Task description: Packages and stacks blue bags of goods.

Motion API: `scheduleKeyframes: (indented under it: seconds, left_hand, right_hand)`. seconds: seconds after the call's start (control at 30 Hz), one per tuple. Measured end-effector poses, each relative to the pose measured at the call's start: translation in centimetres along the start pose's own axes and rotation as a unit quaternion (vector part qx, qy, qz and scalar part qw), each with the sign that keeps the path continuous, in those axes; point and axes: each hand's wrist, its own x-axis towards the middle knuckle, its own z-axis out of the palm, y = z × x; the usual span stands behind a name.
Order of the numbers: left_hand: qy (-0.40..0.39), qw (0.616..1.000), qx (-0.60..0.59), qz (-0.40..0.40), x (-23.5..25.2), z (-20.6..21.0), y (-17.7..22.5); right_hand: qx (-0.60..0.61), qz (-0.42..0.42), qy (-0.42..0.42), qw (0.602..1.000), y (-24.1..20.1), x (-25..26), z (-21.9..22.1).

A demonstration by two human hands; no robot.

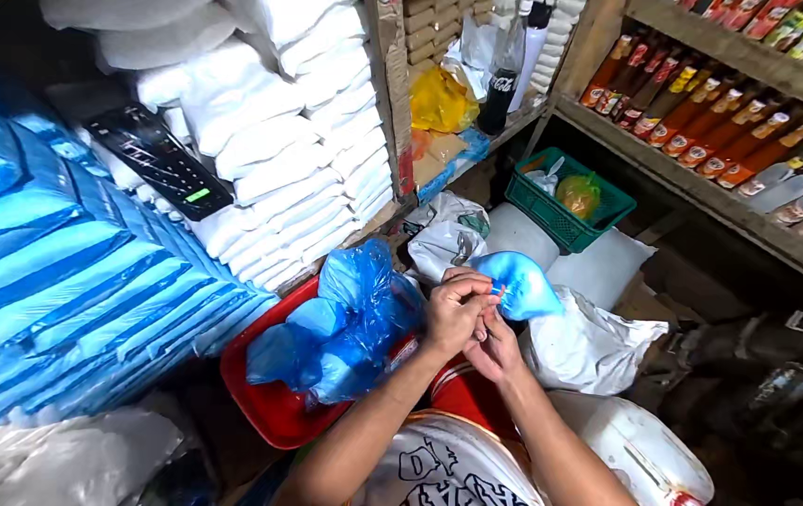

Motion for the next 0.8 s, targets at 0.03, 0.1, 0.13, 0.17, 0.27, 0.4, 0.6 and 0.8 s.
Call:
scheduleKeyframes:
  seconds: [0.03,0.1,0.13,0.17,0.27,0.4,0.6,0.8]
  left_hand:
    - [0.016,1.0,0.026,0.005,-0.3,0.2,-1.1]
    - [0.037,0.994,0.1,0.011,-0.8,0.2,-3.5]
    - [0.039,0.991,0.128,0.004,-1.1,-0.1,-4.6]
    - [0.037,0.99,0.138,-0.009,-1.5,-0.4,-5.6]
    - [0.011,0.994,0.086,-0.064,-2.6,-1.6,-7.4]
    - [-0.065,0.991,0.096,-0.069,-4.4,-2.4,-9.1]
    - [-0.167,0.979,0.053,-0.102,-5.9,-1.5,-10.3]
    - [-0.292,0.951,0.05,-0.085,-4.6,-1.4,-9.9]
  right_hand:
    - [-0.028,-0.008,0.023,0.999,0.0,-0.4,-0.3]
    - [-0.149,-0.024,0.055,0.987,-0.4,-0.9,-1.1]
    - [-0.222,-0.03,0.067,0.972,-0.6,-1.2,-1.4]
    - [-0.29,-0.032,0.08,0.953,-0.9,-1.5,-1.6]
    - [-0.458,-0.019,0.1,0.883,-2.2,-2.2,-1.3]
    - [-0.593,0.023,0.104,0.798,-3.8,-3.0,-0.9]
    - [-0.682,-0.02,0.089,0.725,-4.2,-4.6,-3.7]
    - [-0.729,-0.081,0.049,0.678,-4.8,-4.3,-7.3]
